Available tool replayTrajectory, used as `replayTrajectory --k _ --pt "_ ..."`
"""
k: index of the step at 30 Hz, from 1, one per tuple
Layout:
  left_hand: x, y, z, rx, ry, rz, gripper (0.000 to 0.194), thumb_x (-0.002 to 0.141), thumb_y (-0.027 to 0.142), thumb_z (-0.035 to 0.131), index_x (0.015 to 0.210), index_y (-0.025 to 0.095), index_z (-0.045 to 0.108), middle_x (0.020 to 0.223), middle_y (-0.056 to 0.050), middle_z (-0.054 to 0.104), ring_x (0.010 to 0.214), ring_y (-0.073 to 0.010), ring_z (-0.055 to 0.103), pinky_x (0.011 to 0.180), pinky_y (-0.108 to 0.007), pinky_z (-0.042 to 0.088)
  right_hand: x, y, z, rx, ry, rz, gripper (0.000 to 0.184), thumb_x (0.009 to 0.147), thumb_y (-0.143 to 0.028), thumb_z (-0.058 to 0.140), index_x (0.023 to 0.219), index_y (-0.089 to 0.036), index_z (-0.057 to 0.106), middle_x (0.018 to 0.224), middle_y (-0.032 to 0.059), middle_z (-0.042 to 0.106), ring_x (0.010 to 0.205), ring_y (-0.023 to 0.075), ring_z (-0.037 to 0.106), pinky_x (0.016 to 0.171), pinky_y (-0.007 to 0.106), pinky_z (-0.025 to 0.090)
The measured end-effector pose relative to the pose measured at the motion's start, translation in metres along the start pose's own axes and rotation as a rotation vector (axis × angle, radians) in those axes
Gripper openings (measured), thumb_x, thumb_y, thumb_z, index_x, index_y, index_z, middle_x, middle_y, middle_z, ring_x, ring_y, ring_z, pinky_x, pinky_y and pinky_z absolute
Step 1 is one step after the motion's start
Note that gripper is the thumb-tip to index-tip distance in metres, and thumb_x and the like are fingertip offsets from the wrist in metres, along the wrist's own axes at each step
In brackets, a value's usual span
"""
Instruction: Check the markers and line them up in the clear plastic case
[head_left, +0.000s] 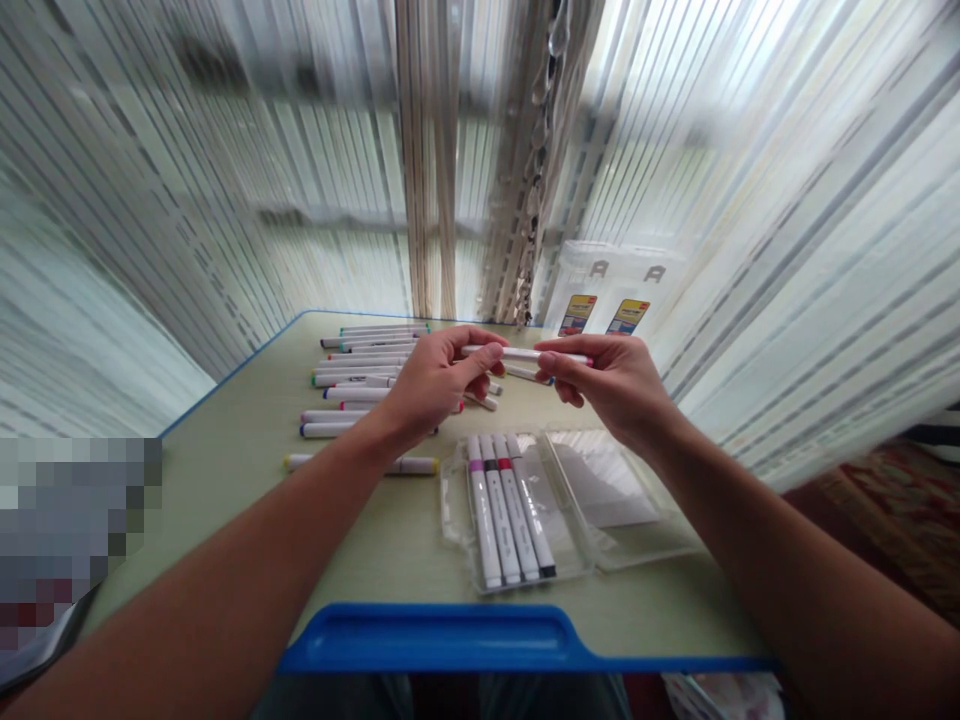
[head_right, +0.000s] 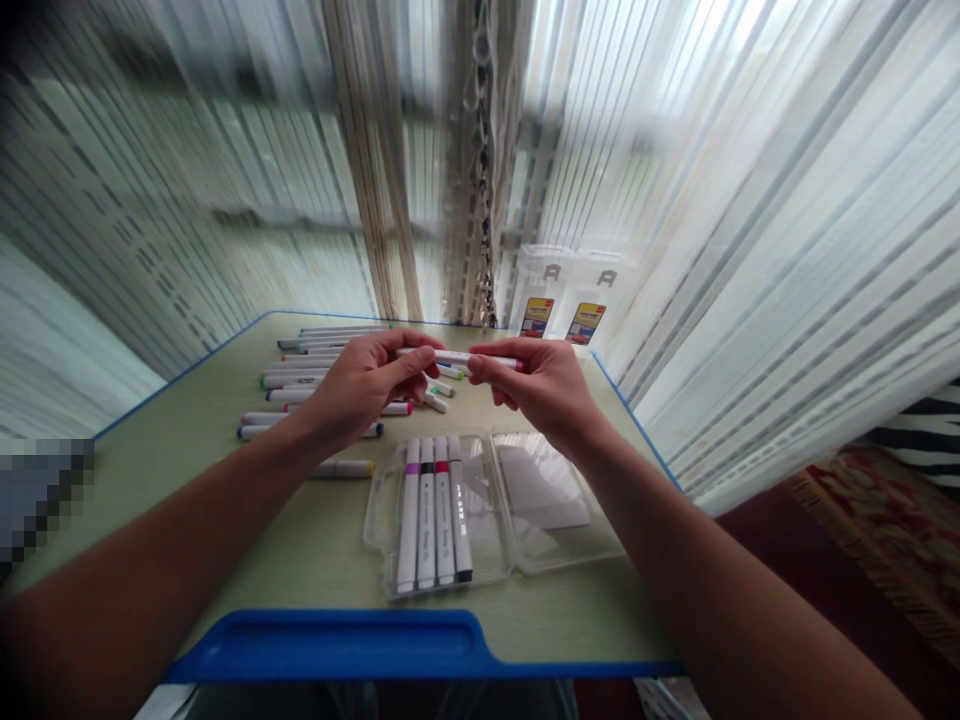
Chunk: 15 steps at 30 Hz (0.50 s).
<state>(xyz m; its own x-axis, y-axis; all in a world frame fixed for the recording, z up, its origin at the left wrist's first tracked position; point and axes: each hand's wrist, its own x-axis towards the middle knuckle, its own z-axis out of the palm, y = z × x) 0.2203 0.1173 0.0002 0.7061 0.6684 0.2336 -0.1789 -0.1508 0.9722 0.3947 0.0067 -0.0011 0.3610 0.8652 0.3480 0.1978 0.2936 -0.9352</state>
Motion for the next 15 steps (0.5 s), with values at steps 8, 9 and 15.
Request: replayTrajectory --k 8,9,15 --pt "0.0041 -0.0035 -0.0045 -0.144 -0.006 0.006 0.018 0.082 0.028 0.075 0.089 0.013 0.069 0.071 -0.001 0.065 0.051 -0.0075 0.054 0.049 -0.021 0.043 -0.0004 -0.0042 0.0006 0.196 -0.018 0.028 0.017 0.078 -0.028 0.082 0.091 -0.018 0.082 0.070 0.0054 0.076 0.046 0.0073 0.051 0.042 0.022 0.036" --pt "0.0043 -0.0036 -0.0048 -0.155 -0.005 0.003 0.018 0.082 0.028 0.075 0.089 0.013 0.069 0.071 -0.001 0.064 0.051 -0.0075 0.054 0.049 -0.021 0.042 -0.0007 -0.0051 0.0008 0.215 -0.022 0.034 0.017 0.079 -0.028 0.081 0.092 -0.018 0.082 0.071 0.0056 0.076 0.046 0.0072 0.052 0.042 0.022 0.036" --pt "0.0055 -0.0024 -0.0046 -0.221 -0.001 -0.012 0.014 0.082 0.025 0.074 0.086 0.013 0.069 0.066 0.001 0.061 0.050 -0.0073 0.052 0.050 -0.022 0.042 -0.0020 -0.0094 0.0012 0.274 -0.034 0.053 0.017 0.079 -0.031 0.078 0.092 -0.020 0.081 0.073 0.0052 0.077 0.045 0.0080 0.051 0.042 0.024 0.036"
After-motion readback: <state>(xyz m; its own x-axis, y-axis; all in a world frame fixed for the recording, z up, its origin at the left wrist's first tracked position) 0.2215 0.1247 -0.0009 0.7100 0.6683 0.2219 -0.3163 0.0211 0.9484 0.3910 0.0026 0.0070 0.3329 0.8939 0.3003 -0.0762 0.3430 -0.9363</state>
